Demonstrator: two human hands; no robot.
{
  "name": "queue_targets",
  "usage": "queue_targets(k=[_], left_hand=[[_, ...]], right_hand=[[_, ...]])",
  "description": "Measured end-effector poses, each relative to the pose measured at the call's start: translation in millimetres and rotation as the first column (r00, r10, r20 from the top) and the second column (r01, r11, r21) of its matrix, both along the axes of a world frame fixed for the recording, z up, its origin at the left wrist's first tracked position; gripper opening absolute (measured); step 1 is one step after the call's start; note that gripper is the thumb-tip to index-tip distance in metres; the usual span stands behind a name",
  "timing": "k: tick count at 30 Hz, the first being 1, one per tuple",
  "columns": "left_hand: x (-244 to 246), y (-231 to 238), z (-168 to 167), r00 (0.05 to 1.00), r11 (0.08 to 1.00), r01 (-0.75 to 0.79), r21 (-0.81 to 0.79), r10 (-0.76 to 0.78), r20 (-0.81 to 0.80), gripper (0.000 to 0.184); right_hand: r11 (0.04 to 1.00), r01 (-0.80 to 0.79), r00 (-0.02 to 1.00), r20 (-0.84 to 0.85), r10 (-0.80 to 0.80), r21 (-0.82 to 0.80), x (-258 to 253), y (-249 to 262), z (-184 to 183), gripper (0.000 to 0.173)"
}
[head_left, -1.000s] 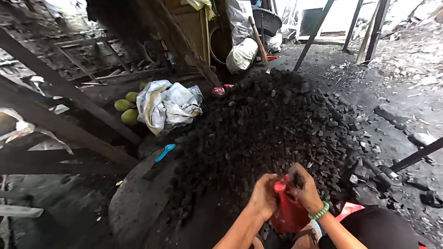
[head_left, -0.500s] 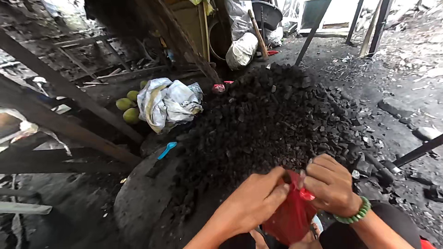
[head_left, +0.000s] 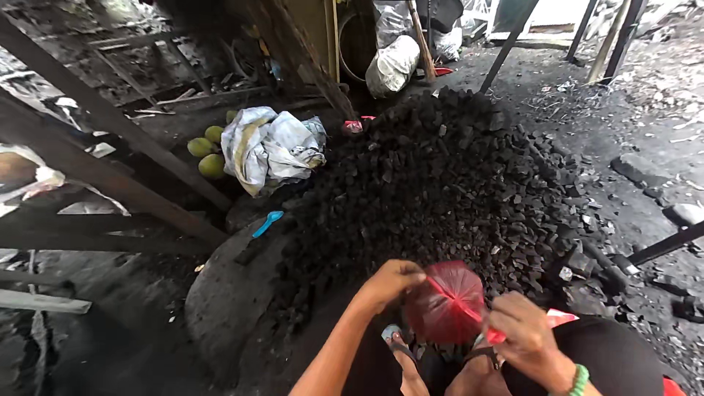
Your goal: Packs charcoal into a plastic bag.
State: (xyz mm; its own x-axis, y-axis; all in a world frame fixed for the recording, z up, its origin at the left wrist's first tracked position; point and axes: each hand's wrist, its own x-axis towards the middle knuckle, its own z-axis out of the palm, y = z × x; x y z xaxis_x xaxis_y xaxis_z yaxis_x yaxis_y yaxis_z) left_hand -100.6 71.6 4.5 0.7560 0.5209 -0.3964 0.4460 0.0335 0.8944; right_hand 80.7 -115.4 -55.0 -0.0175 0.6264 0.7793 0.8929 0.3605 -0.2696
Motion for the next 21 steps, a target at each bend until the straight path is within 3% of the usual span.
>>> queue_targets(k=[2,5,9,13,16,18,21], left_hand=[[22.7,-13.2,5.1,0.995,0.997,-0.071,0.013,0.07,0.067,0.014],[42.2,-30.8,13.4,0.991,0.996,0.076,0.041,-0.08,0.107,0.019],[36.8,-38.9,22.0,0.956,0.965,0.26,0.027,-0.261,0.132,0.026],[33.2,-45.1,12.3,0.935,0.96,0.263,0.1,-0.279,0.221,0.018],[34.0,-49.7,6.9,0.948,0.987,0.16,-0.015,-0.149,0.28,0.012],[33.0,-49.4,8.3,0.95,0.988,0.119,-0.096,-0.086,0.3,0.014],[35.3,-42.8,12.7,0.969,0.996,0.087,-0.036,-0.076,0.237,0.018]], right_hand=[[0.999,-0.051,0.999,0.011,0.051,0.017,-25.5,9.1,-2.0,0.022],[0.995,-0.086,0.996,-0.016,0.087,0.056,-36.2,26.3,10.0,0.03],[1.0,-0.017,0.95,-0.31,0.023,0.019,4.0,30.8,27.5,0.034],[0.959,-0.206,0.754,-0.656,0.029,-0.195,11.4,24.8,8.9,0.04],[0.869,-0.378,0.635,-0.772,-0.008,-0.32,6.2,10.3,12.1,0.029],[0.869,-0.377,0.687,-0.726,0.031,-0.319,0.5,4.8,12.1,0.023],[0.983,-0.135,0.864,-0.501,0.055,-0.124,-5.9,11.1,-2.6,0.014]])
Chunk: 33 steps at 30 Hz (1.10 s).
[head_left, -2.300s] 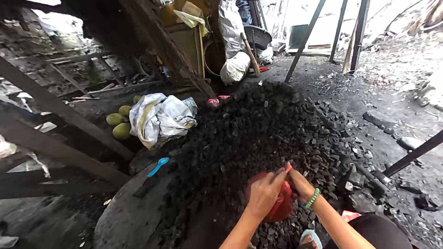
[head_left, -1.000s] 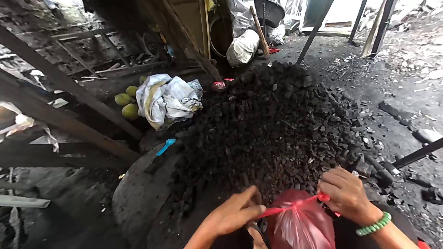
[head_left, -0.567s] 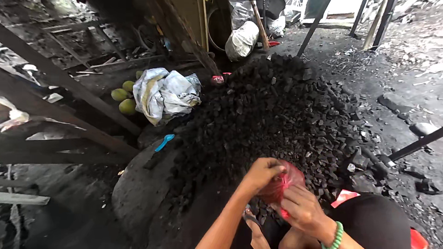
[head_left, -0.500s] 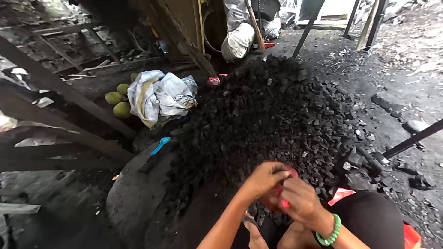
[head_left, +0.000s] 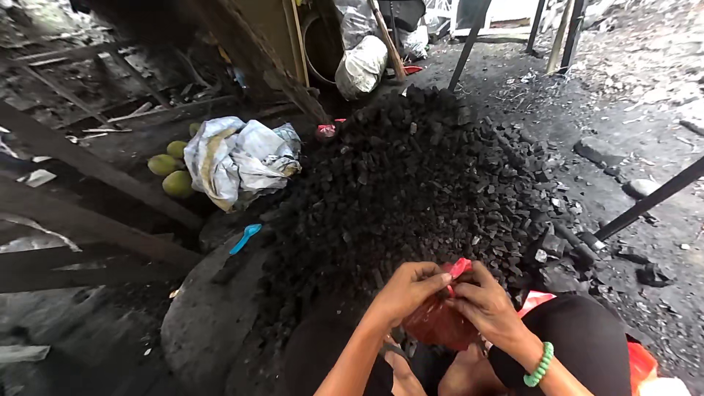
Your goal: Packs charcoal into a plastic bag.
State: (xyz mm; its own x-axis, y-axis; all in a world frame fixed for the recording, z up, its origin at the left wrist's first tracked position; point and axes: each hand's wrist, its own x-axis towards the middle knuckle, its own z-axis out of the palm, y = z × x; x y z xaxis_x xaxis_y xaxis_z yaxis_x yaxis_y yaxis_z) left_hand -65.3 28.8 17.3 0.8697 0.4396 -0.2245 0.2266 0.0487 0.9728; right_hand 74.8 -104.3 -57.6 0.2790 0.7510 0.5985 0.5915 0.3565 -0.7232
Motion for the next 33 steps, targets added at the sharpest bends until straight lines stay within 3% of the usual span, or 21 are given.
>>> queue_targets(k=[4,8,11,13,15,17,20,22,24,25,27,28,30,33], left_hand=[[4.0,8.2,0.4,0.979,0.949,0.079,0.305,-0.016,-0.203,0.025],[2.9,-1.3,-6.8,0.985,0.872,0.046,0.488,0.041,-0.166,0.025],[3.2,-5.9,-9.9,0.986,0.848,0.116,0.518,-0.036,-0.163,0.027],[3.1,-5.4,-8.3,0.983,0.921,0.15,0.359,-0.099,-0.158,0.023],[4.7,-8.1,-11.2,0.995,0.998,0.07,0.003,-0.07,-0.068,0.013],[4.3,-11.2,-11.2,1.0,0.948,-0.018,-0.319,0.024,0.014,0.016],[4.2,-13.0,-8.4,0.992,0.921,-0.088,-0.38,0.118,0.055,0.018],[4.9,-14.4,-6.4,0.991,0.968,-0.108,-0.228,0.124,0.056,0.017],[4.3,-14.4,-5.4,0.991,0.99,-0.107,0.092,0.099,0.088,0.018],[3.6,-13.9,-6.1,0.988,0.943,-0.123,0.31,0.086,0.131,0.021],[6.2,-8.0,-11.3,0.953,0.674,-0.248,0.696,0.04,0.301,0.023],[7.7,-1.1,-14.0,0.932,0.543,-0.304,0.783,-0.002,0.362,0.023],[4.4,16.9,-24.6,0.925,0.396,-0.333,0.856,-0.04,0.379,0.026],[-13.8,43.7,-48.8,0.952,0.331,-0.293,0.897,0.015,0.306,0.027]], right_hand=[[0.99,0.074,0.989,0.122,-0.088,0.116,3.8,5.8,-10.4,0.009],[0.996,0.011,0.999,0.04,-0.007,-0.091,14.9,0.7,-6.7,0.019],[0.983,-0.019,0.998,-0.06,0.008,-0.184,19.4,-1.7,-7.2,0.018],[0.986,-0.024,0.999,-0.05,0.016,-0.166,19.5,-2.2,-11.3,0.018],[0.994,-0.03,0.999,-0.041,0.026,-0.1,18.1,-1.7,-13.2,0.017],[0.997,-0.055,0.993,-0.106,0.048,-0.057,20.0,-1.8,-11.5,0.015],[0.998,-0.042,0.989,-0.142,0.035,-0.047,18.0,-1.7,1.5,0.042],[1.0,-0.004,0.991,-0.135,0.009,0.03,11.5,4.5,8.8,0.04],[0.991,0.049,0.993,-0.113,-0.034,0.127,6.3,13.9,12.0,0.034],[0.984,0.071,0.995,-0.086,-0.057,0.163,4.4,17.1,13.6,0.032],[0.973,0.105,0.994,0.021,-0.111,0.204,2.9,19.9,16.0,0.033],[0.972,0.115,0.988,0.079,-0.134,0.205,4.0,18.5,16.7,0.033],[0.974,0.134,0.969,0.181,-0.167,0.184,14.5,6.7,18.5,0.033],[0.977,0.169,0.936,0.288,-0.202,0.133,34.0,-17.0,3.0,0.039]])
